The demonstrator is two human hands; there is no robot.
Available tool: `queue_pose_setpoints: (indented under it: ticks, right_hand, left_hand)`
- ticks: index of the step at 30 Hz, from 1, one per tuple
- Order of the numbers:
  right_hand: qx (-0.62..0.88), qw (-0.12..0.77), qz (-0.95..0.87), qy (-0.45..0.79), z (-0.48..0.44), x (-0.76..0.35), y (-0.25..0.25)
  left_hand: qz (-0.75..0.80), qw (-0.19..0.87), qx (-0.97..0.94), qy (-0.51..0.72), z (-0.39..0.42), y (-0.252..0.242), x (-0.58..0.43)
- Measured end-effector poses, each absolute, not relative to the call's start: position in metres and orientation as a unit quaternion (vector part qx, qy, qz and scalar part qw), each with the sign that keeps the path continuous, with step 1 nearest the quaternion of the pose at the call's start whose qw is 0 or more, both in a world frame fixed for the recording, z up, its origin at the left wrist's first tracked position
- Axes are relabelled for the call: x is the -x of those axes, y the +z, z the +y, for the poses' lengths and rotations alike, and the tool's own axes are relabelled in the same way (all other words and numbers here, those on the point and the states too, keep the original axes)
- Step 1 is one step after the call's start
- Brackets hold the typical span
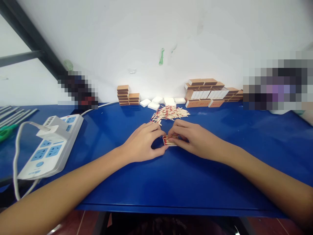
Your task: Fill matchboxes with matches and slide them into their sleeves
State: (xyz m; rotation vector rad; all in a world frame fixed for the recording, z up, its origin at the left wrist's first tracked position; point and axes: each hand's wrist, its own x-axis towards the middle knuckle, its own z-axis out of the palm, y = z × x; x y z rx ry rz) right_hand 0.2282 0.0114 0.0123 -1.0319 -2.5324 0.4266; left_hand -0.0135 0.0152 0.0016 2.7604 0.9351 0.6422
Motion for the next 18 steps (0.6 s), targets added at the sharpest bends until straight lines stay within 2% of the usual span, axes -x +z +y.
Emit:
queue_pose_setpoints:
  ticks: [9, 18]
  right_hand:
    - [0.331, 0.207, -0.903, 0.181, 0.0061, -0.2254, 0.0133]
    - [0.318, 0.209, -0.911, 0.158, 0.0116, -0.2284, 0.0085]
  left_hand:
    - [0.3, 0.085, -0.926, 0.214, 0.0155, 0.0034, 0.0138]
    - [0.297, 0.081, -0.928, 0.21, 0.0169, 0.0028, 0.0148]
